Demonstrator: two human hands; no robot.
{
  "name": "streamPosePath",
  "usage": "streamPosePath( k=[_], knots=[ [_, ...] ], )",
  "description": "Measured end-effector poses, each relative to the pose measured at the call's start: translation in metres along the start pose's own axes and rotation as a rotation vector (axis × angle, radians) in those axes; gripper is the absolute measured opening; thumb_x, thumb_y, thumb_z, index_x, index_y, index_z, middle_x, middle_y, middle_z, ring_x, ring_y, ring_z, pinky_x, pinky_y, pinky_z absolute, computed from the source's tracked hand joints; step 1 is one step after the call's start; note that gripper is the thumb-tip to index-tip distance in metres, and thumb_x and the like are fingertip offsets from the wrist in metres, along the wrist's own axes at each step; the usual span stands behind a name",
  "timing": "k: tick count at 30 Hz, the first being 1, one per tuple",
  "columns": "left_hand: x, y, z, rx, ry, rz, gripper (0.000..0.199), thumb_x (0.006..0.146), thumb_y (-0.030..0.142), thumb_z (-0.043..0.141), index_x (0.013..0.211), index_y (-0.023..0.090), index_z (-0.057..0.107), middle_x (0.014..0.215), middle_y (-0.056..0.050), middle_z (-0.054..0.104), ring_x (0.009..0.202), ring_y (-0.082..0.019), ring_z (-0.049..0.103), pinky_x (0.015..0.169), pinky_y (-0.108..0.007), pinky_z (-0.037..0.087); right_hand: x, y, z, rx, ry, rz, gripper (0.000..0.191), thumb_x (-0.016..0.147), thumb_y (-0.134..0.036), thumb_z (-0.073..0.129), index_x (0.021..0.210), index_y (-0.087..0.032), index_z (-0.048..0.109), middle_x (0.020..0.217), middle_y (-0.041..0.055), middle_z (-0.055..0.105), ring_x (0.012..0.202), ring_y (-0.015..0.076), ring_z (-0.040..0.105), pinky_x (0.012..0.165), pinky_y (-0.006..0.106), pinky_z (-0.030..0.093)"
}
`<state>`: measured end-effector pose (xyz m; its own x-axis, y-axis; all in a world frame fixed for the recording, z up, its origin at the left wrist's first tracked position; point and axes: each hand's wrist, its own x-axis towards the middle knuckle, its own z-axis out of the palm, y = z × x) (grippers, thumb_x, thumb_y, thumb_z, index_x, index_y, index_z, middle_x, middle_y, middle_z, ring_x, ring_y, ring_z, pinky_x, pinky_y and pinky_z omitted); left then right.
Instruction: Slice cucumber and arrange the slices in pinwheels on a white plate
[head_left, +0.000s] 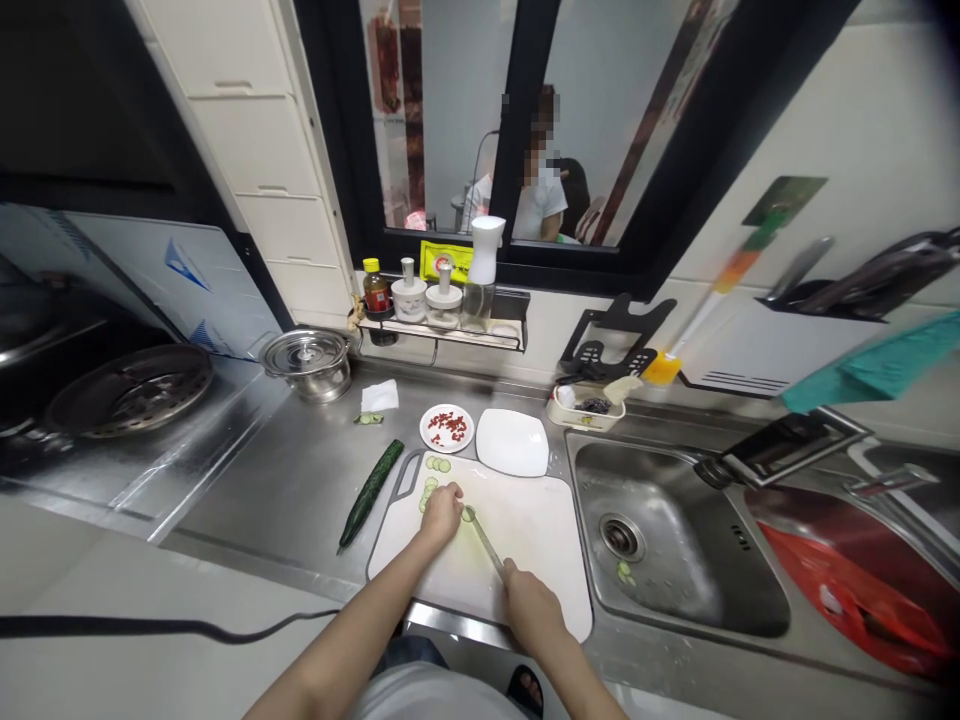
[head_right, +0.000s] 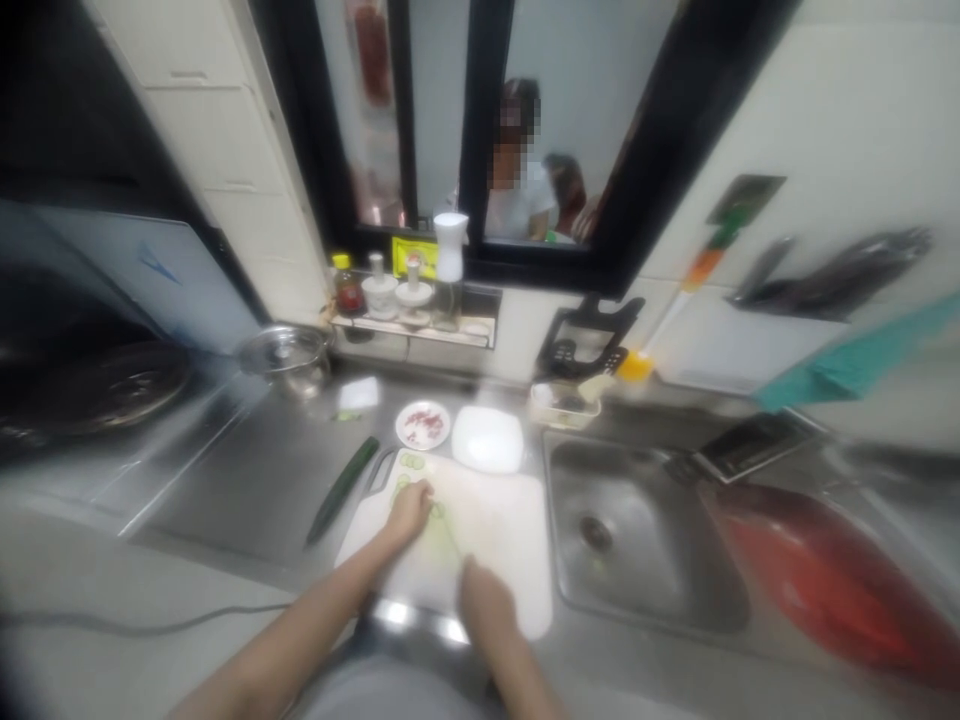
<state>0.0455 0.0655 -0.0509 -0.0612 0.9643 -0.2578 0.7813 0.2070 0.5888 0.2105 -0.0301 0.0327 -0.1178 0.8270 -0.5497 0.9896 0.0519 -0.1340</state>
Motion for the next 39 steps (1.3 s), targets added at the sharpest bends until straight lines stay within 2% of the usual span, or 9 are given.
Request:
streamPosePath(
  k=[19, 27, 39],
  knots=[
    [0.007, -0.01, -0.001, 0.026, -0.011, 0.076, 0.021, 0.08, 0.01, 0.056, 0.097, 0.018, 0.065, 0.088, -0.005, 0.069, 0.087, -0.018, 0.061, 0.077, -0.025, 0.041, 0.0, 0.001, -0.023, -0.039, -0.074, -0.033, 0.034, 0.09, -0.008, 0.036, 0.118, -0.012, 0.056, 0.108, 0.0174, 0.068, 0.102, 0.026, 0.066, 0.076, 0.032, 0.046],
    [0.011, -0.011, 0.0, 0.016, -0.017, 0.033, 0.022, 0.078, 0.01, 0.058, 0.096, 0.018, 0.067, 0.084, -0.004, 0.069, 0.082, -0.016, 0.061, 0.073, -0.024, 0.041, -0.001, 0.001, -0.014, -0.018, -0.063, -0.032, 0.034, 0.091, -0.008, 0.035, 0.118, -0.013, 0.054, 0.105, 0.0171, 0.068, 0.102, 0.0247, 0.065, 0.075, 0.03, 0.045],
    [0.008, -0.012, 0.001, -0.003, 0.01, 0.041, 0.023, 0.077, 0.011, 0.057, 0.096, 0.018, 0.067, 0.084, -0.003, 0.069, 0.081, -0.017, 0.061, 0.073, -0.024, 0.042, -0.005, 0.01, 0.003, 0.004, -0.055, -0.01, 0.036, 0.092, -0.01, 0.035, 0.122, -0.013, 0.053, 0.103, 0.0176, 0.069, 0.101, 0.0257, 0.066, 0.076, 0.032, 0.046]
  ],
)
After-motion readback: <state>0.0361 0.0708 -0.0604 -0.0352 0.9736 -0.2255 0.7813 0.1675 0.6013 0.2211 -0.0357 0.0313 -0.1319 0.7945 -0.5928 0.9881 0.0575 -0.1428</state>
